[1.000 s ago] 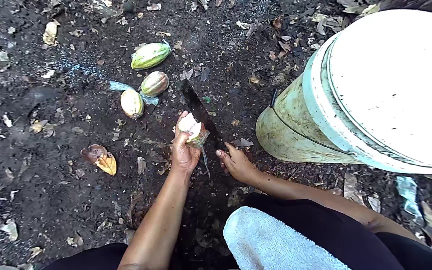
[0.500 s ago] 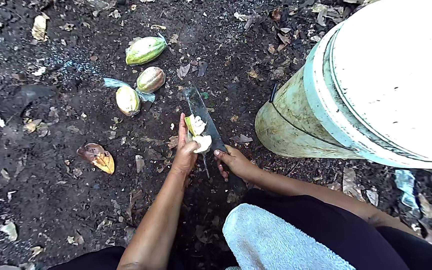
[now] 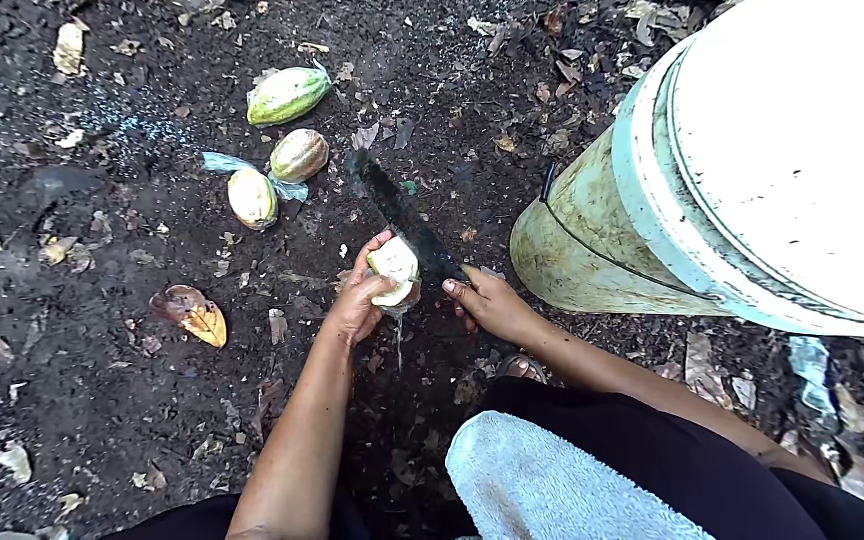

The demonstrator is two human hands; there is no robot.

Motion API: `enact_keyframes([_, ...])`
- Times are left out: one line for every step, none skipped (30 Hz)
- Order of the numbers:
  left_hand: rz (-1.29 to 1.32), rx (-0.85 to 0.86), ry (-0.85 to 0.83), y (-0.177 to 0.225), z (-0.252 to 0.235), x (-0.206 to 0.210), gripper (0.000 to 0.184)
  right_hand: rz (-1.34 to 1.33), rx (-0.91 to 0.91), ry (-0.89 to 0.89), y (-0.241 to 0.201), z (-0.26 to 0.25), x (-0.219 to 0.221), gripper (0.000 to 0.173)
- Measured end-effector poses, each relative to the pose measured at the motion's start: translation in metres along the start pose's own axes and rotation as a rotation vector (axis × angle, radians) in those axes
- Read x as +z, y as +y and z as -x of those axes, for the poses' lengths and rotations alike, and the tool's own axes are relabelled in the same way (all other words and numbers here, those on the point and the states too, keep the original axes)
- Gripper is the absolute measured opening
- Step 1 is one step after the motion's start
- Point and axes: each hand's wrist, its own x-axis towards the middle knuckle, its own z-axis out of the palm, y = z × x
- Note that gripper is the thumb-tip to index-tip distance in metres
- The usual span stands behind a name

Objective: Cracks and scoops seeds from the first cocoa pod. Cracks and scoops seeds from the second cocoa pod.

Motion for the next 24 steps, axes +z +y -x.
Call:
enact_keyframes([0.008,0.007,-0.020,0.003,0.000,0.000,0.086,-0.031,-0.014,0.026,0.000,0.001,-0.002,0.042])
enact_keyframes([0.017,0.020,-0.035,0.006,0.001,0.001,0.087,-0.068,-0.030,0.050,0.000,0.002,-0.003,0.041])
enact_keyframes([0.025,0.037,-0.039,0.009,0.002,0.004,0.086,-0.118,-0.051,0.075,0.001,0.003,-0.003,0.039])
enact_keyframes([0.031,0.057,-0.046,0.012,0.004,0.009,0.083,-0.172,-0.072,0.100,0.002,0.003,-0.003,0.037])
enact_keyframes([0.035,0.080,-0.065,0.015,0.006,0.014,0.081,-0.226,-0.088,0.123,0.003,0.004,-0.004,0.034])
enact_keyframes([0.043,0.099,-0.096,0.018,0.007,0.018,0.080,-0.280,-0.099,0.141,0.002,0.005,-0.004,0.032])
enact_keyframes([0.048,0.116,-0.131,0.021,0.008,0.022,0.081,-0.326,-0.113,0.156,0.001,0.007,-0.005,0.031])
enact_keyframes([0.043,0.136,-0.155,0.026,0.008,0.027,0.084,-0.357,-0.132,0.169,0.000,0.010,-0.008,0.030])
enact_keyframes([0.031,0.156,-0.162,0.030,0.008,0.031,0.088,-0.370,-0.160,0.178,-0.003,0.015,-0.011,0.029])
enact_keyframes([0.016,0.175,-0.139,0.034,0.008,0.037,0.088,-0.361,-0.194,0.184,-0.006,0.020,-0.016,0.029])
enact_keyframes([-0.024,0.196,-0.092,0.039,0.007,0.045,0.085,-0.336,-0.232,0.194,-0.009,0.027,-0.022,0.030])
enact_keyframes([-0.089,0.213,-0.051,0.043,0.006,0.054,0.083,-0.306,-0.267,0.207,-0.012,0.034,-0.028,0.032])
enact_keyframes([-0.161,0.226,-0.022,0.048,0.005,0.063,0.083,-0.287,-0.306,0.224,-0.016,0.042,-0.033,0.032])
enact_keyframes([-0.208,0.237,-0.017,0.052,0.004,0.072,0.082,-0.275,-0.343,0.238,-0.019,0.050,-0.038,0.033])
enact_keyframes([-0.231,0.246,-0.034,0.056,0.003,0.081,0.081,-0.278,-0.376,0.251,-0.023,0.059,-0.043,0.033])
enact_keyframes([-0.246,0.254,-0.069,0.062,0.001,0.092,0.080,-0.302,-0.410,0.268,-0.027,0.069,-0.049,0.033])
enact_keyframes([-0.257,0.261,-0.111,0.069,-0.001,0.104,0.079,-0.346,-0.446,0.284,-0.030,0.079,-0.054,0.033])
enact_keyframes([-0.260,0.269,-0.162,0.077,-0.004,0.118,0.076,-0.397,-0.493,0.306,-0.033,0.091,-0.060,0.033])
enact_keyframes([-0.271,0.275,-0.220,0.087,-0.007,0.134,0.075,-0.444,-0.549,0.340,-0.035,0.103,-0.066,0.032])
enact_keyframes([-0.306,0.284,-0.274,0.098,-0.009,0.151,0.074,-0.461,-0.604,0.397,-0.036,0.116,-0.072,0.029])
enact_keyframes([-0.359,0.302,-0.335,0.109,-0.011,0.170,0.074,-0.442,-0.648,0.477,-0.037,0.130,-0.079,0.027])
enact_keyframes([-0.418,0.329,-0.393,0.118,-0.015,0.189,0.074,-0.394,-0.669,0.569,-0.036,0.143,-0.086,0.027])
enact_keyframes([-0.463,0.351,-0.445,0.127,-0.018,0.207,0.074,-0.323,-0.665,0.670,-0.035,0.155,-0.092,0.028])
enact_keyframes([-0.488,0.358,-0.492,0.134,-0.022,0.225,0.074,-0.244,-0.639,0.765,-0.031,0.165,-0.097,0.029])
